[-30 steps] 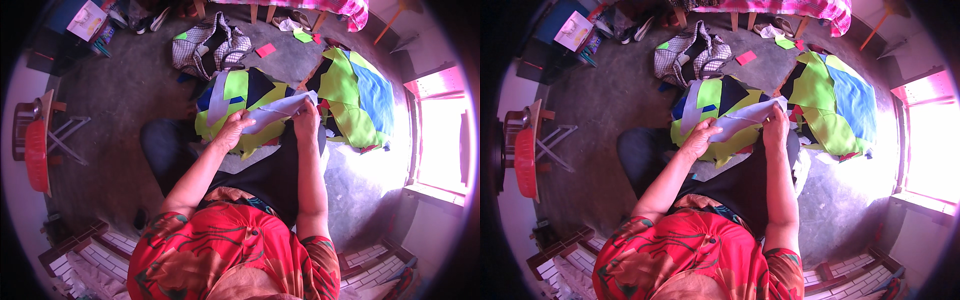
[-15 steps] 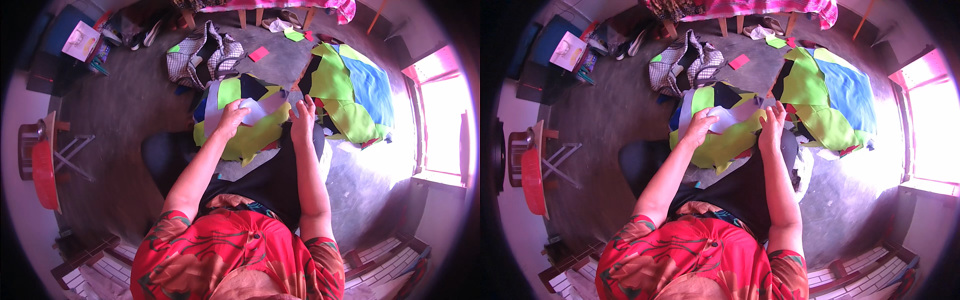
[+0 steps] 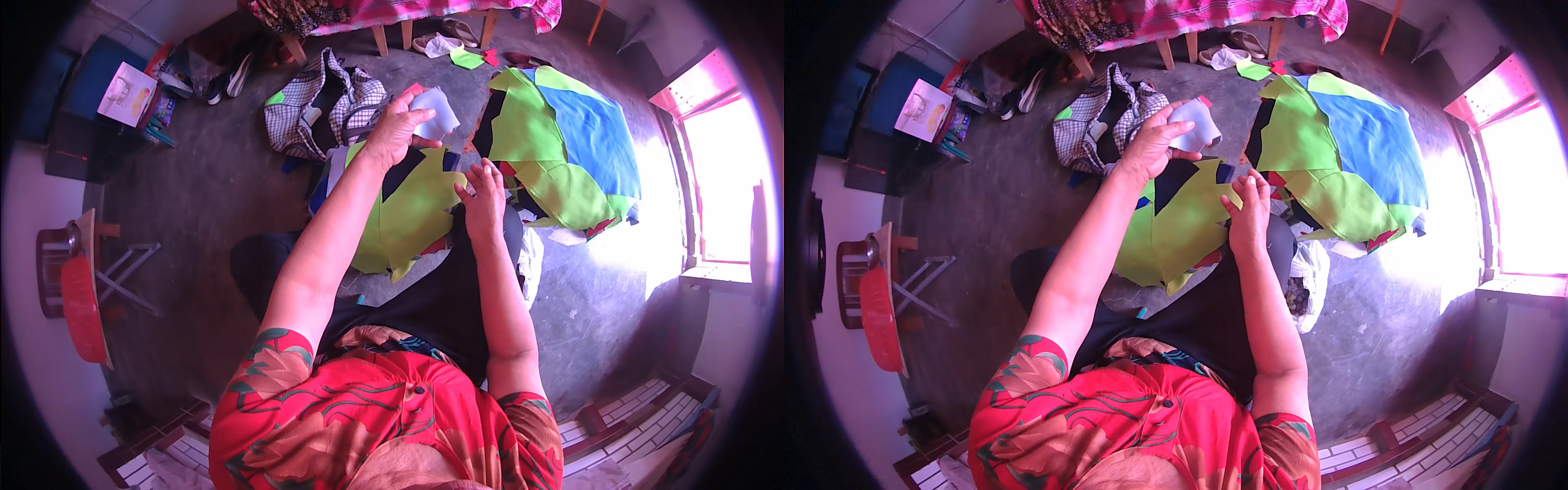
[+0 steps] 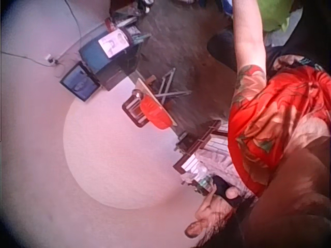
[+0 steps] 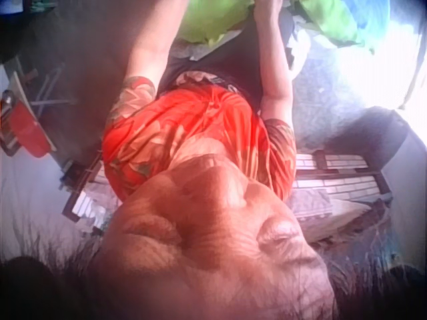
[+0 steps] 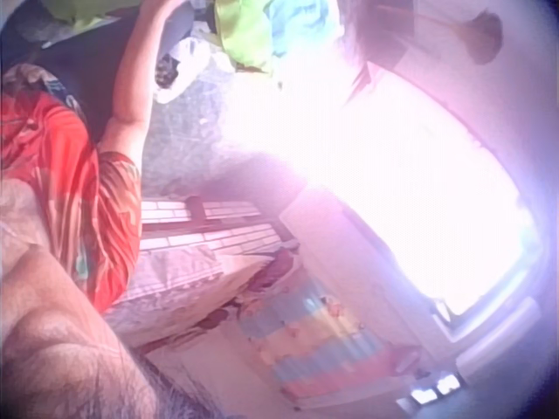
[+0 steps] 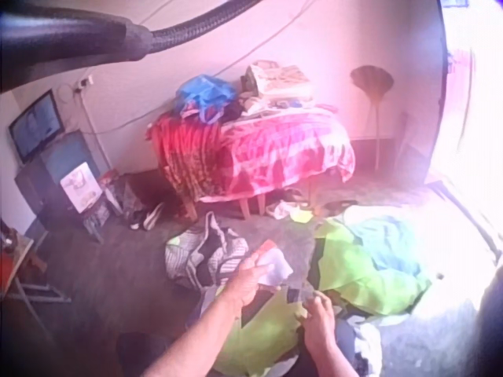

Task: The person sits on the floor and assembles a multi-colored fabric object by hand, layering and aligning green, blue, red, and gray fabric pieces. The person repeatedly adjusts and smooths the pieces, building up a layered structure without using tools.

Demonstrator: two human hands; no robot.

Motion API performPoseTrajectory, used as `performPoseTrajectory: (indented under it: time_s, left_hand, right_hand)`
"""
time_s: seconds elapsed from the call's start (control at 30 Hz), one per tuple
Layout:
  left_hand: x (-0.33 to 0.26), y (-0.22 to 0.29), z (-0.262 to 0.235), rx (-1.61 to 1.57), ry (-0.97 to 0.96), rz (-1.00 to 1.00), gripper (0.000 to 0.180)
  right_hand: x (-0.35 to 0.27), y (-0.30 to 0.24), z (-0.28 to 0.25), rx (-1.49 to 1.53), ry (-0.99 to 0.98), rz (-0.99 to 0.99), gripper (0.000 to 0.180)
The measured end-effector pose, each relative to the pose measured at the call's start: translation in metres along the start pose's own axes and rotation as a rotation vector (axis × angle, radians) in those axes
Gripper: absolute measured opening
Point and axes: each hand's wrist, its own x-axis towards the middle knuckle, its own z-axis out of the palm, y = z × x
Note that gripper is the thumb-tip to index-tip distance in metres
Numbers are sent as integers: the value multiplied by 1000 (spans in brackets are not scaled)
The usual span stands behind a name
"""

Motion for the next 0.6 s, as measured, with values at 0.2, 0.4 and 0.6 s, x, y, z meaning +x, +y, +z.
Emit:
performPoseTrajectory:
  time_s: [0.2, 0.4, 0.6]
  left_hand:
    - [3, -53, -31, -32, 168, -89, 44]
    - [-30, -131, -65, 191, 518, -311, 39]
    - [-53, -147, -58, 167, 448, -294, 31]
  right_hand:
    - [9, -6, -8, 21, -28, 28, 32]
    - [5, -3, -9, 42, -48, 40, 30]
    - [0, -2, -10, 5, -51, 20, 27]
